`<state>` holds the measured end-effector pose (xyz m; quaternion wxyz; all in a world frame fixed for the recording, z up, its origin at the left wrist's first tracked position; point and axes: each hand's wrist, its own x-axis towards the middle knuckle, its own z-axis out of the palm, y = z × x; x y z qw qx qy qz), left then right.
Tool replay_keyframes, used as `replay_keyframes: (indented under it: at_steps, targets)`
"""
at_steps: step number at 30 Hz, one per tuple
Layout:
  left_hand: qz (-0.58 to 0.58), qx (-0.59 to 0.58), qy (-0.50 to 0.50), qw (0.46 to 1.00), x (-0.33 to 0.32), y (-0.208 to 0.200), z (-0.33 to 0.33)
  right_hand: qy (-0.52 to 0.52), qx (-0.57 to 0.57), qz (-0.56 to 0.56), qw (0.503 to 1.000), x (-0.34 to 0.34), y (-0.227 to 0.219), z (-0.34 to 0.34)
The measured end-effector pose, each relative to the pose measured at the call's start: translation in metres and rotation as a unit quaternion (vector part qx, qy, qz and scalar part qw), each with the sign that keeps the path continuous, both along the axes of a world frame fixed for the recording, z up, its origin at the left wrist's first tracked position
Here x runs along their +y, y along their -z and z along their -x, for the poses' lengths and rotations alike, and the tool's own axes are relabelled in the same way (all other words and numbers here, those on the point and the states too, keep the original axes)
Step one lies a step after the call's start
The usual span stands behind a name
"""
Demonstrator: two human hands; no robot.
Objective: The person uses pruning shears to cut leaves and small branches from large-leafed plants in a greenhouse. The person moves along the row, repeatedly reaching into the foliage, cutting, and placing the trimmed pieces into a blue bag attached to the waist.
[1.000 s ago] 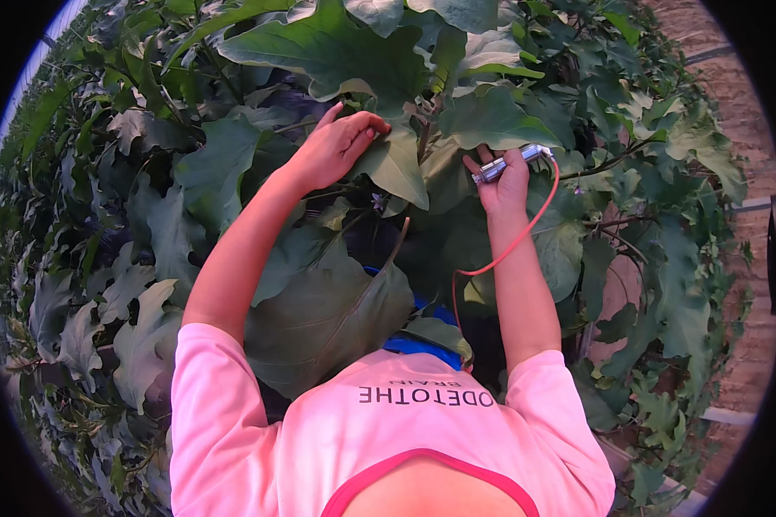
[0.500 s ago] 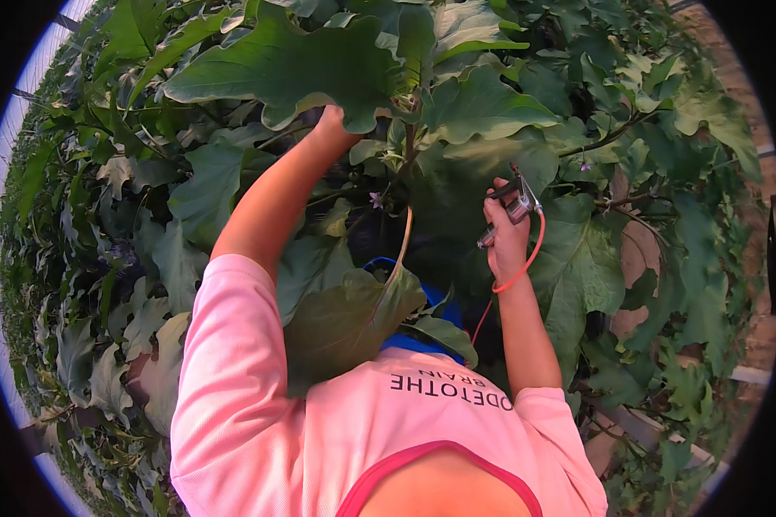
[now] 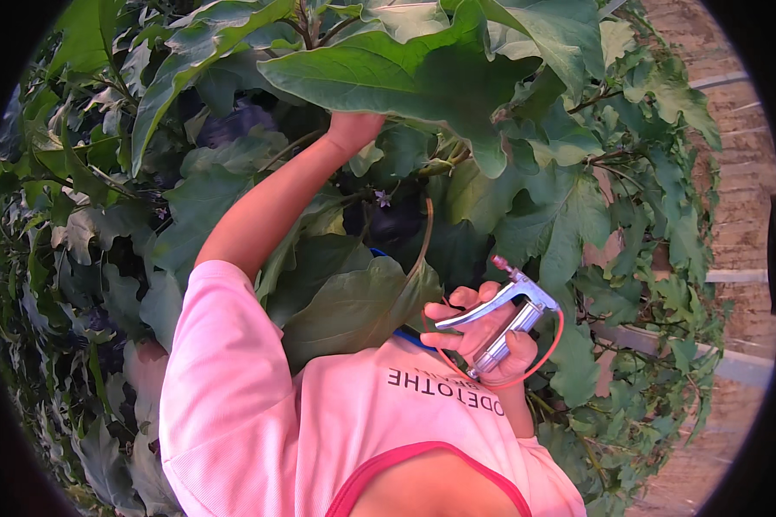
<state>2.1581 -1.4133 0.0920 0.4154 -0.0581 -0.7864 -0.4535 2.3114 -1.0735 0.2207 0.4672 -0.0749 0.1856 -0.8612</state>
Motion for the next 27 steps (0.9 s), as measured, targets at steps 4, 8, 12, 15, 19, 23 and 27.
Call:
replay_keyframes:
  at_steps: [4, 8, 12, 15, 19, 23, 27]
  targets:
    - [0.338, -0.017, 0.222, 0.914, 0.011, -0.072, -0.044, 0.02, -0.039, -0.038, 0.998, -0.042, 0.033, -0.026]
    - [0.412, -0.071, 0.216, 0.882, 0.023, -0.058, -0.027, 0.066, -0.027, -0.115, 0.991, -0.05, 0.047, -0.029]
    - [0.342, -0.105, 0.199, 0.912, 0.036, -0.063, -0.008, 0.101, -0.025, -0.232, 0.967, -0.044, 0.048, -0.027]
    - [0.699, 0.117, -0.041, 0.704, 0.021, -0.017, 0.015, 0.12, -0.008, -0.316, 0.941, -0.043, 0.046, -0.021]
    - [0.699, 0.033, 0.055, 0.713, 0.035, -0.078, -0.001, 0.169, 0.057, -0.343, 0.922, -0.024, 0.057, -0.014]
    - [0.684, -0.053, -0.005, 0.728, 0.043, -0.074, -0.008, 0.283, 0.197, -0.398, 0.85, -0.009, 0.068, 0.007]
    - [0.674, -0.131, 0.028, 0.726, 0.047, -0.071, -0.009, 0.286, 0.249, -0.455, 0.806, 0.013, 0.081, 0.032]
